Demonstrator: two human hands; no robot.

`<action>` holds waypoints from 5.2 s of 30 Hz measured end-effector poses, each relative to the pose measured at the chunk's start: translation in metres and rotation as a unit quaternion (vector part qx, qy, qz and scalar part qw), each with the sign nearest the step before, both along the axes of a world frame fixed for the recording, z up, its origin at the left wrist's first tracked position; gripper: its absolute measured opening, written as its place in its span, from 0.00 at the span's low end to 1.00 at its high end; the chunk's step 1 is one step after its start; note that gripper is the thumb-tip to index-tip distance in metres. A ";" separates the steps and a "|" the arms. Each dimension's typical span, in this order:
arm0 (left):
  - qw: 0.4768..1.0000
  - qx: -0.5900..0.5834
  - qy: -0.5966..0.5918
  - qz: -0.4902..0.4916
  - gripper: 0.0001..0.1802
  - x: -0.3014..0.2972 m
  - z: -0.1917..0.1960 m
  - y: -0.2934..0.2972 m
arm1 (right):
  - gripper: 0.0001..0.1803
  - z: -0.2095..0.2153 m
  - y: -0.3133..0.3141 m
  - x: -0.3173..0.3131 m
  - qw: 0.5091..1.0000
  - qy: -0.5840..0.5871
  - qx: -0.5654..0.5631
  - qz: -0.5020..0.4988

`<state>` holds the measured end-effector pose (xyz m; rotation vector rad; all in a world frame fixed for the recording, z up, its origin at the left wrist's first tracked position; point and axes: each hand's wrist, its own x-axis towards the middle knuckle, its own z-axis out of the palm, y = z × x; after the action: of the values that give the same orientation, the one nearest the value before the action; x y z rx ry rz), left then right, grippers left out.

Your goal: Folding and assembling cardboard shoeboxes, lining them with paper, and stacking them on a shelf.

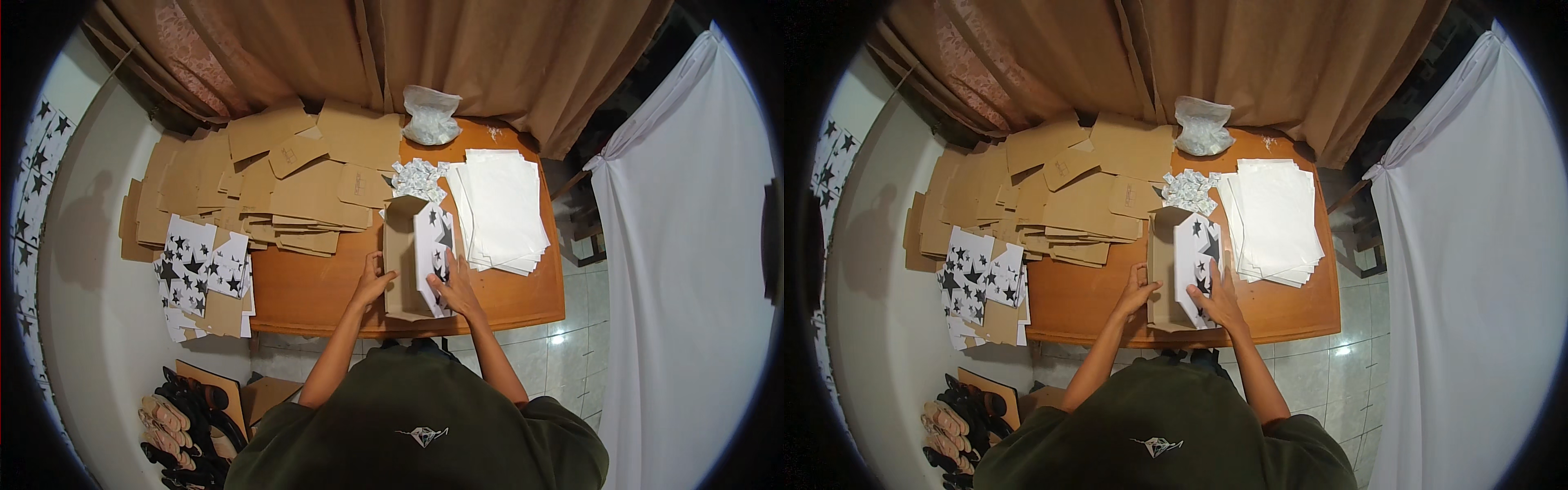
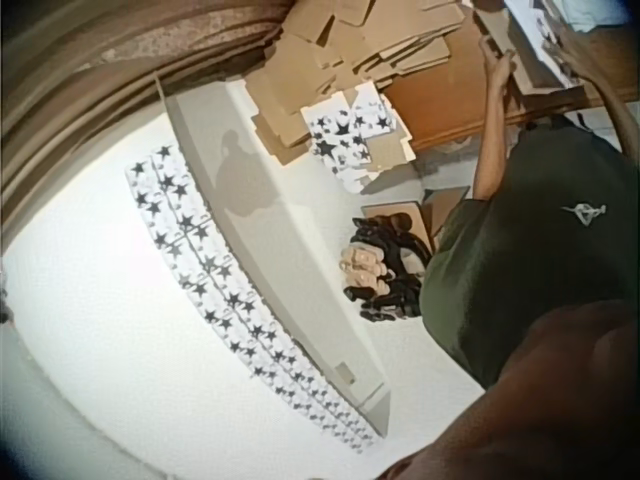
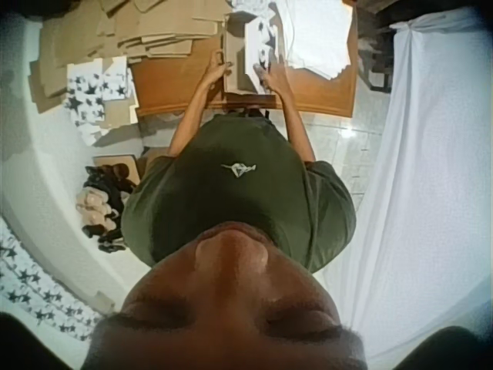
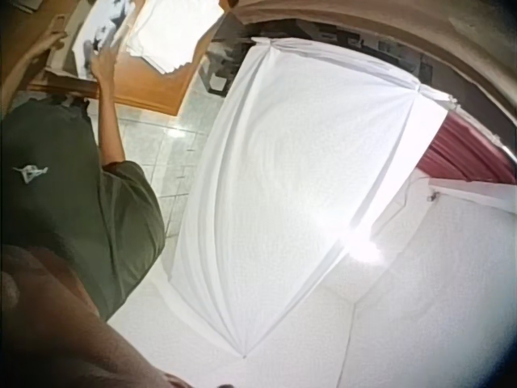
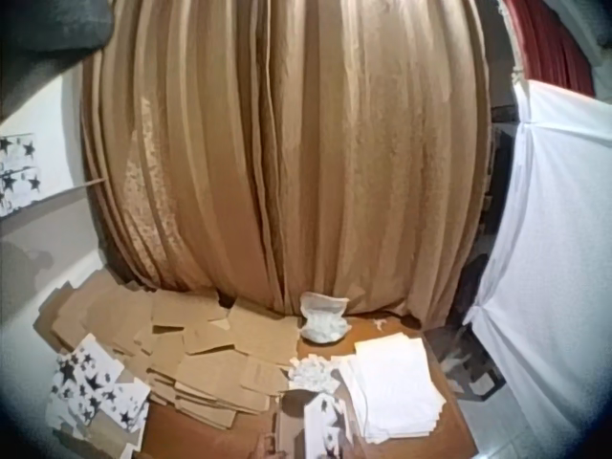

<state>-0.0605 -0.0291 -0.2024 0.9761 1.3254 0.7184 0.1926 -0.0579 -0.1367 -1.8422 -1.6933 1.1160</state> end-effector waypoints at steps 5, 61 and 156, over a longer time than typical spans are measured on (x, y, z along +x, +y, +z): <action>0.990 -0.115 -0.074 0.028 0.41 0.021 0.042 0.004 | 0.63 -0.051 0.005 0.029 0.996 -0.007 -0.023 -0.086; 0.987 0.144 0.067 -0.027 0.48 0.010 0.122 0.002 | 0.70 0.003 0.035 -0.035 0.940 0.335 0.025 -0.064; 0.825 0.334 0.388 -0.238 0.82 0.029 0.134 0.025 | 0.56 0.060 0.059 -0.029 0.966 0.135 0.171 -0.142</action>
<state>-0.0313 -0.0044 -0.0681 2.2588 1.4152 0.3794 0.1637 0.0007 -0.0769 -1.5726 -1.3214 0.8487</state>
